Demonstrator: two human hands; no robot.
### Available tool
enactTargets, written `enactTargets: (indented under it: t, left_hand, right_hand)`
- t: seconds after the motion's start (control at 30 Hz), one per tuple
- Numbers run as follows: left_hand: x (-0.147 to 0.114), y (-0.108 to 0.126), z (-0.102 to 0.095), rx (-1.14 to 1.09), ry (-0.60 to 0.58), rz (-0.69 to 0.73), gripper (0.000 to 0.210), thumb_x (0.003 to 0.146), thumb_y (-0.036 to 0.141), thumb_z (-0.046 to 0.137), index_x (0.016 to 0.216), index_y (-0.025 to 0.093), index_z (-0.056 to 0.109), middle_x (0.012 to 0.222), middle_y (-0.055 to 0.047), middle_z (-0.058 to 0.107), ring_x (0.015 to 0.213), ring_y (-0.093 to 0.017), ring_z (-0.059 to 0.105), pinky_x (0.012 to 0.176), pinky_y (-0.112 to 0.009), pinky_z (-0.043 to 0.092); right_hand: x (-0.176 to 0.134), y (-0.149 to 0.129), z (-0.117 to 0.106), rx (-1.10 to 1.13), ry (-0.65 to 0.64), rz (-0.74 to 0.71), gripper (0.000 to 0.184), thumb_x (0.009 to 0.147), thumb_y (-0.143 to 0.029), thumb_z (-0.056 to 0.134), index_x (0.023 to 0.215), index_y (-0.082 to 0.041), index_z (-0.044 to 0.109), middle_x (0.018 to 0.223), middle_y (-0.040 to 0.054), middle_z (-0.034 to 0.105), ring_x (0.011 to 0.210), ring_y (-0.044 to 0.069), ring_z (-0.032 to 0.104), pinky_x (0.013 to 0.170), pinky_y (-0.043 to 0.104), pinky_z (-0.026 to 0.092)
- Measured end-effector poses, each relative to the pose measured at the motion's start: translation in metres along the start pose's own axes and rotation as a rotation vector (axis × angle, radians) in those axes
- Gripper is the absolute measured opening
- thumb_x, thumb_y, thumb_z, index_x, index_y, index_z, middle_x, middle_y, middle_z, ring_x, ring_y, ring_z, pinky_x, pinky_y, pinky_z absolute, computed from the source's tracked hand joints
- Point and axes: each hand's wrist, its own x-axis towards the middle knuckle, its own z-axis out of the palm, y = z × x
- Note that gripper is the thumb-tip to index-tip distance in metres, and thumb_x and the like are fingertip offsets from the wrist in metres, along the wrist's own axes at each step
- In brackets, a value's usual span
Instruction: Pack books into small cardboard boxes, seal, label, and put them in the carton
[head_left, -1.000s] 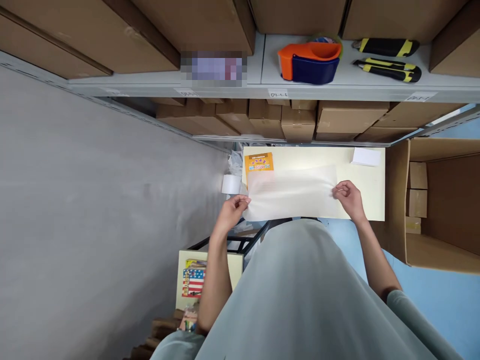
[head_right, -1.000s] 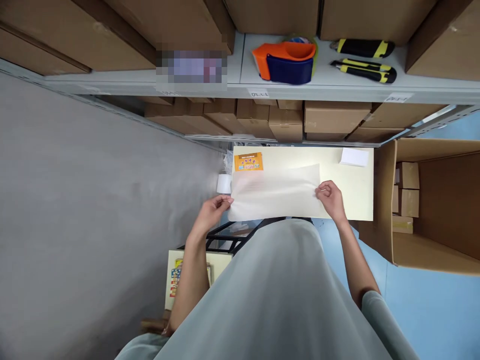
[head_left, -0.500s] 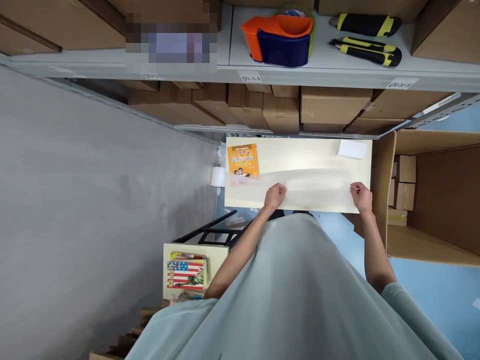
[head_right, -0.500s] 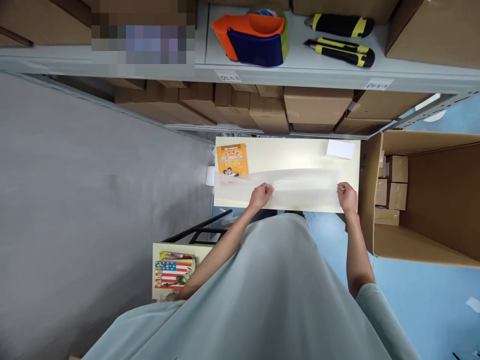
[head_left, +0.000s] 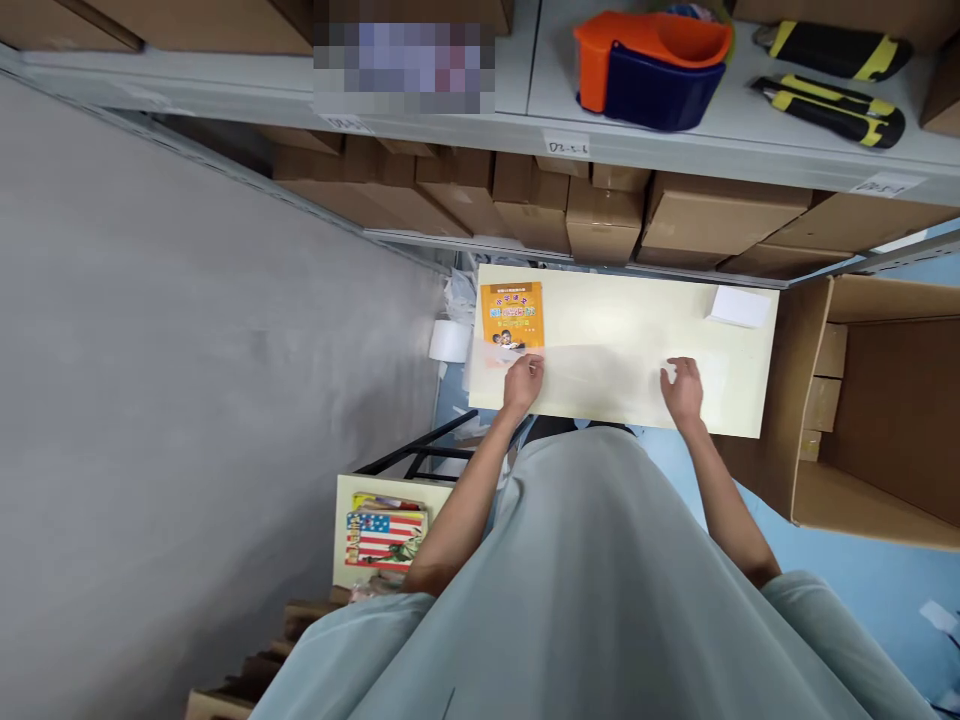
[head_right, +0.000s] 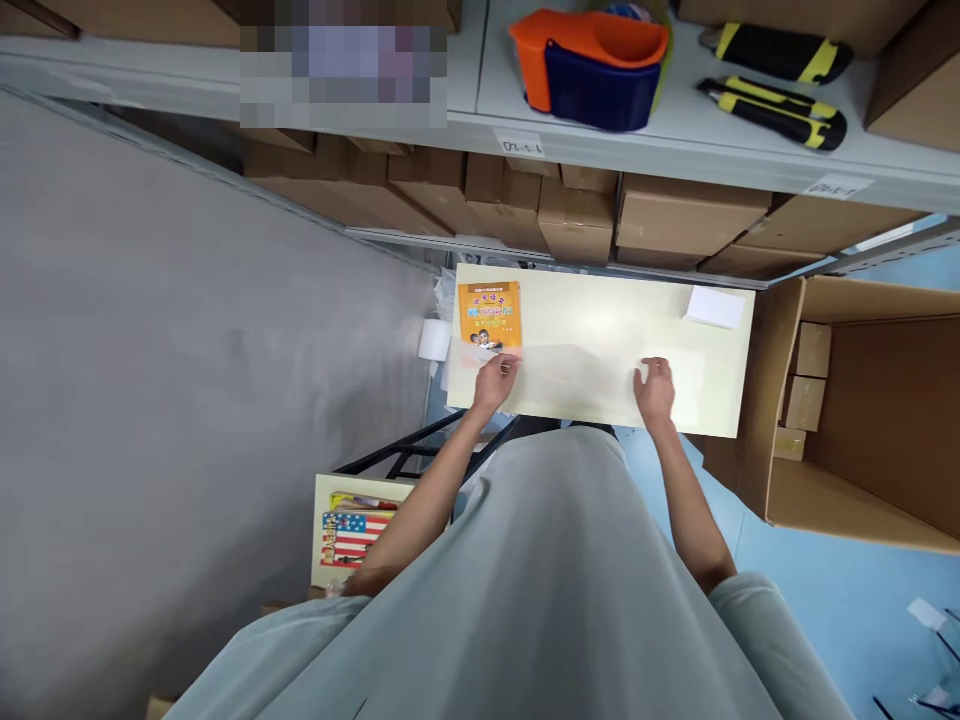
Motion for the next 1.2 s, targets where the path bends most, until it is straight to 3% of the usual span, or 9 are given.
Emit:
enactTargets:
  t: [0.17, 0.3, 0.4, 0.5, 0.63, 0.73, 0.9, 1.07, 1.2]
  left_hand:
    - [0.034, -0.046, -0.049, 0.015, 0.115, 0.102, 0.023, 0.101, 0.017, 0.059, 0.116, 0.017, 0.076, 0.122, -0.014, 0.077, 0.117, -0.03, 0.072, 0.109, -0.041, 0.054]
    - [0.065, -0.07, -0.066, 0.058, 0.019, 0.182, 0.023, 0.099, 0.016, 0.059, 0.115, 0.019, 0.076, 0.122, -0.014, 0.074, 0.121, -0.031, 0.07, 0.112, -0.043, 0.052]
    - [0.08, -0.08, -0.066, 0.1, -0.078, 0.205, 0.025, 0.098, 0.014, 0.06, 0.115, 0.021, 0.076, 0.122, -0.014, 0.073, 0.118, -0.031, 0.069, 0.107, -0.041, 0.053]
    - [0.085, -0.085, -0.064, 0.116, -0.15, 0.244, 0.025, 0.097, 0.015, 0.062, 0.116, 0.022, 0.077, 0.12, -0.013, 0.073, 0.116, -0.032, 0.068, 0.103, -0.04, 0.054]
    - [0.086, -0.087, -0.065, 0.146, -0.232, 0.342, 0.029, 0.096, 0.016, 0.065, 0.122, 0.022, 0.078, 0.125, -0.014, 0.074, 0.123, -0.033, 0.064, 0.11, -0.044, 0.051]
    - [0.087, -0.086, -0.076, 0.202, -0.298, 0.403, 0.034, 0.096, 0.017, 0.064, 0.127, 0.022, 0.078, 0.13, -0.014, 0.074, 0.127, -0.035, 0.062, 0.112, -0.048, 0.048]
    - [0.098, -0.082, -0.102, 0.211, -0.322, 0.458, 0.027, 0.1, 0.037, 0.064, 0.118, 0.022, 0.08, 0.117, -0.012, 0.078, 0.119, -0.034, 0.066, 0.106, -0.047, 0.05]
    - [0.115, -0.075, -0.122, 0.158, -0.397, 0.511, 0.019, 0.096, 0.024, 0.061, 0.1, 0.022, 0.08, 0.109, -0.011, 0.08, 0.112, -0.032, 0.07, 0.102, -0.044, 0.053]
    - [0.12, -0.073, -0.133, 0.006, -0.427, 0.46, 0.014, 0.089, 0.021, 0.065, 0.097, 0.021, 0.076, 0.111, -0.008, 0.081, 0.107, -0.027, 0.073, 0.098, -0.038, 0.056]
  right_hand:
    - [0.02, -0.116, 0.052, 0.035, -0.301, -0.213, 0.032, 0.107, -0.03, 0.051, 0.13, -0.019, 0.07, 0.135, 0.0142, 0.067, 0.099, 0.027, 0.072, 0.09, 0.04, 0.059]
    - [0.039, -0.186, 0.097, -0.072, -0.496, -0.278, 0.037, 0.106, -0.025, 0.055, 0.142, -0.02, 0.065, 0.147, 0.0139, 0.064, 0.103, 0.027, 0.074, 0.094, 0.04, 0.059]
    - [0.049, -0.219, 0.122, -0.238, -0.598, -0.265, 0.043, 0.104, -0.024, 0.062, 0.147, -0.019, 0.061, 0.142, 0.0153, 0.068, 0.109, 0.032, 0.073, 0.093, 0.042, 0.059]
    - [0.051, -0.235, 0.131, -0.338, -0.635, -0.248, 0.033, 0.104, -0.019, 0.06, 0.135, -0.021, 0.067, 0.129, 0.0143, 0.074, 0.108, 0.032, 0.073, 0.09, 0.04, 0.058]
    - [0.043, -0.247, 0.119, -0.325, -0.571, -0.276, 0.025, 0.109, -0.02, 0.049, 0.121, -0.021, 0.071, 0.125, 0.013, 0.073, 0.102, 0.028, 0.073, 0.084, 0.036, 0.054]
    - [0.036, -0.259, 0.102, -0.292, -0.472, -0.309, 0.027, 0.113, -0.025, 0.044, 0.123, -0.022, 0.069, 0.124, 0.0111, 0.073, 0.098, 0.026, 0.072, 0.077, 0.033, 0.049]
    - [0.031, -0.279, 0.086, -0.32, -0.39, -0.297, 0.031, 0.115, -0.026, 0.039, 0.124, -0.02, 0.068, 0.125, 0.0117, 0.074, 0.093, 0.026, 0.071, 0.071, 0.031, 0.043]
    - [0.025, -0.289, 0.084, -0.289, -0.314, -0.296, 0.035, 0.115, -0.028, 0.036, 0.131, -0.019, 0.066, 0.129, 0.0123, 0.073, 0.088, 0.025, 0.071, 0.069, 0.032, 0.044]
    - [0.019, -0.29, 0.084, -0.226, -0.285, -0.301, 0.037, 0.115, -0.029, 0.037, 0.137, -0.019, 0.064, 0.129, 0.0124, 0.072, 0.082, 0.023, 0.071, 0.07, 0.032, 0.048]
